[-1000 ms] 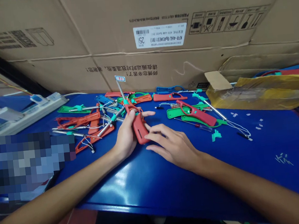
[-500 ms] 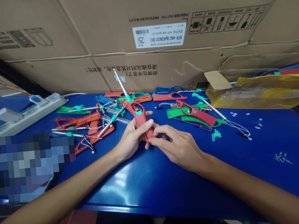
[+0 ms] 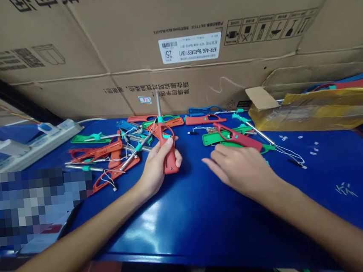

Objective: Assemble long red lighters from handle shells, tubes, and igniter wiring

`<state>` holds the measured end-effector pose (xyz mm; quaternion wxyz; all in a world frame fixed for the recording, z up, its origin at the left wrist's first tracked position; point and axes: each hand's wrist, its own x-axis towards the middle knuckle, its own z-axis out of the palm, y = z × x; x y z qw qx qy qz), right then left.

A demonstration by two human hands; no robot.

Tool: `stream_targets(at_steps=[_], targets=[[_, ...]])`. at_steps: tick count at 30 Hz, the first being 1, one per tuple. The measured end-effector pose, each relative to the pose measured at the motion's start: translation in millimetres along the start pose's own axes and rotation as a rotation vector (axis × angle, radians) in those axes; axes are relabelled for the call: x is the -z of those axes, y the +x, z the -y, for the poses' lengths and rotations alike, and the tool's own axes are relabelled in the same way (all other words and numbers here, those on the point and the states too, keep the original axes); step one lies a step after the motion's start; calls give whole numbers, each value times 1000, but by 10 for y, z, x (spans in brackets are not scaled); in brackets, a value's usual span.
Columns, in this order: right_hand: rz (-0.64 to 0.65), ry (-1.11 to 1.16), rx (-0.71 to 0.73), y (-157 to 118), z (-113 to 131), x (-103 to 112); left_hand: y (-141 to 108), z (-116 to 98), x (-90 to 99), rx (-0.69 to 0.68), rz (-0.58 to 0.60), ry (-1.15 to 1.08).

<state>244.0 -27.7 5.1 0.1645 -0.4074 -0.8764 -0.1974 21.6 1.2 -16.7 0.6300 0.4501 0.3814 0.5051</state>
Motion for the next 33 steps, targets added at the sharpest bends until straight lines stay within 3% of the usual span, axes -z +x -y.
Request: stream_targets(at_steps=[3, 5, 8, 11, 13, 16, 18, 22, 27, 33], targets=[[59, -120, -59, -113, -305, -3, -6, 10, -2, 18, 14, 5], [134, -95, 0, -237, -507, -5, -11, 4, 1, 12, 15, -1], [212, -61, -84, -452, -761, -45, -28, -31, 4, 0, 84, -32], [306, 42, -120, -600, -919, -136, -59, -73, -9, -8, 193, -55], [298, 115, -71, -618, -944, -175, -82, -92, -23, 5, 218, -55], [176, 111, -25, -508, -834, -100, -101, -96, -33, 31, 248, -60], [121, 28, -68, -373, -690, 44, -98, -83, -28, 27, 292, -77], [-47, 52, -4, -129, -372, 361, -70, -33, -13, 32, 317, -110], [-345, 172, -128, -55, -27, 486, -46, 34, -11, 39, 281, -67], [-321, 404, -7, -49, 252, 488, -51, 86, 2, 52, 299, 44]])
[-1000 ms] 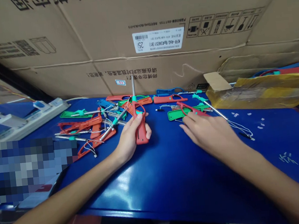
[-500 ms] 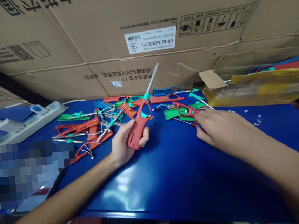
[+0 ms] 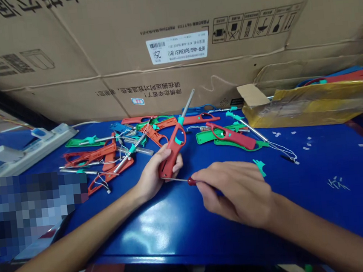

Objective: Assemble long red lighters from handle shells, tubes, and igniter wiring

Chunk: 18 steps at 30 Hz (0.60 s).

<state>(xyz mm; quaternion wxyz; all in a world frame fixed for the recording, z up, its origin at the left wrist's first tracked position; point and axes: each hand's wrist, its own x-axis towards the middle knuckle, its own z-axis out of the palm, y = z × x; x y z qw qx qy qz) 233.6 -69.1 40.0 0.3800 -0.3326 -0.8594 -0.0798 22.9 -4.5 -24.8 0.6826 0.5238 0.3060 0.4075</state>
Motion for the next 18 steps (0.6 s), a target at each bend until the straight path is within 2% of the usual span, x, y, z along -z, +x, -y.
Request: stream_targets(at_steps=[8, 18], targets=[[65, -28, -130, -28, -24, -14, 9, 53, 19, 20, -10, 33], [95, -63, -160, -64, -26, -64, 27, 10, -5, 32, -22, 11]])
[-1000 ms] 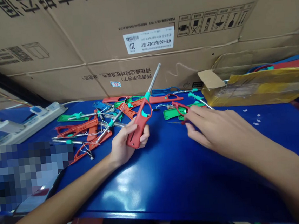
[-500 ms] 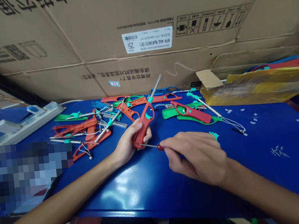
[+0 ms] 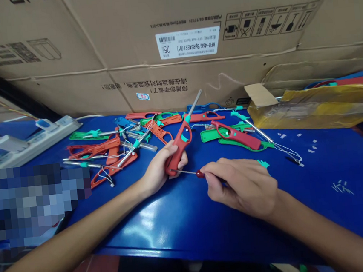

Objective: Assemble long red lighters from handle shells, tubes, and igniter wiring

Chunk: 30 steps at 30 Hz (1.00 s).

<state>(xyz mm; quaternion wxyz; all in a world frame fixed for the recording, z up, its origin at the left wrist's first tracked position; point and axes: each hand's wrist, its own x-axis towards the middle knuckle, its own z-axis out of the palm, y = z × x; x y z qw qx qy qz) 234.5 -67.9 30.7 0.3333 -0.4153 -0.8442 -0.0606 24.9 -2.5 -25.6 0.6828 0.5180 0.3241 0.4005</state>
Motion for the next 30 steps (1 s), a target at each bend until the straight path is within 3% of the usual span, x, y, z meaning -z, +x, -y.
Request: stream_targets(at_steps=[6, 11, 17, 24, 30], targets=[[-143, -12, 129, -8, -33, -74, 5, 9, 2, -2, 0, -6], [-61, -38, 246, 81, 11, 16, 2, 16, 9, 6, -20, 15], [-70, -4, 400, 64, -50, 11, -5, 21, 11, 19, -53, 59], [53, -1, 394, -4, -130, 2, -16, 39, 1, 48, -82, 89], [54, 68, 197, 37, -141, -14, -37, 2, -30, 50, -68, 89]])
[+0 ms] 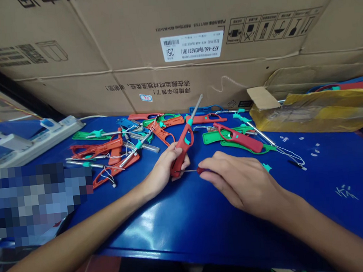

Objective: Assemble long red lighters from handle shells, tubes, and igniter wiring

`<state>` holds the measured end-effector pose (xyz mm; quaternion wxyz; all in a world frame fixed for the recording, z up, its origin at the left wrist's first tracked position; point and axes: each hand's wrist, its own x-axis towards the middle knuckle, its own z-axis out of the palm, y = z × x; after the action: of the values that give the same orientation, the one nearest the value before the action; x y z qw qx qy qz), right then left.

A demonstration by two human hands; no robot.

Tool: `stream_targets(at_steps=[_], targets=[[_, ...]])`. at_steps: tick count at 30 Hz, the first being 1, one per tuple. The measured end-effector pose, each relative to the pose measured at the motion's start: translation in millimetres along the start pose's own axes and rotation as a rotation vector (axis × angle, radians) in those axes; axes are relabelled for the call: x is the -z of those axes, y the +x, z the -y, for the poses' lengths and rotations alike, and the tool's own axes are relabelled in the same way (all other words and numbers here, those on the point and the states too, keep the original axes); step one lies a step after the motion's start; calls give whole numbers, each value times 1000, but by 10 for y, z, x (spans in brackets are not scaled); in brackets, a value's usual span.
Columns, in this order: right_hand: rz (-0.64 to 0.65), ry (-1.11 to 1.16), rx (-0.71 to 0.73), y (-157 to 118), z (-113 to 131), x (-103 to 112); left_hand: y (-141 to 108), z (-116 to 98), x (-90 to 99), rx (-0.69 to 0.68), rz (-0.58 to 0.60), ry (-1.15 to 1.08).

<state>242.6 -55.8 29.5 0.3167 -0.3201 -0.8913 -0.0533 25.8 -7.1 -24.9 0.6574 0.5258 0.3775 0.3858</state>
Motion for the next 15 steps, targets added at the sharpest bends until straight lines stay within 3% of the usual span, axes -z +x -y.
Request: stream_targets(at_steps=[8, 15], targets=[[109, 76, -14, 2, -53, 19, 2, 5, 0, -24, 1, 41], [26, -57, -63, -26, 52, -7, -7, 2, -2, -26, -10, 32]])
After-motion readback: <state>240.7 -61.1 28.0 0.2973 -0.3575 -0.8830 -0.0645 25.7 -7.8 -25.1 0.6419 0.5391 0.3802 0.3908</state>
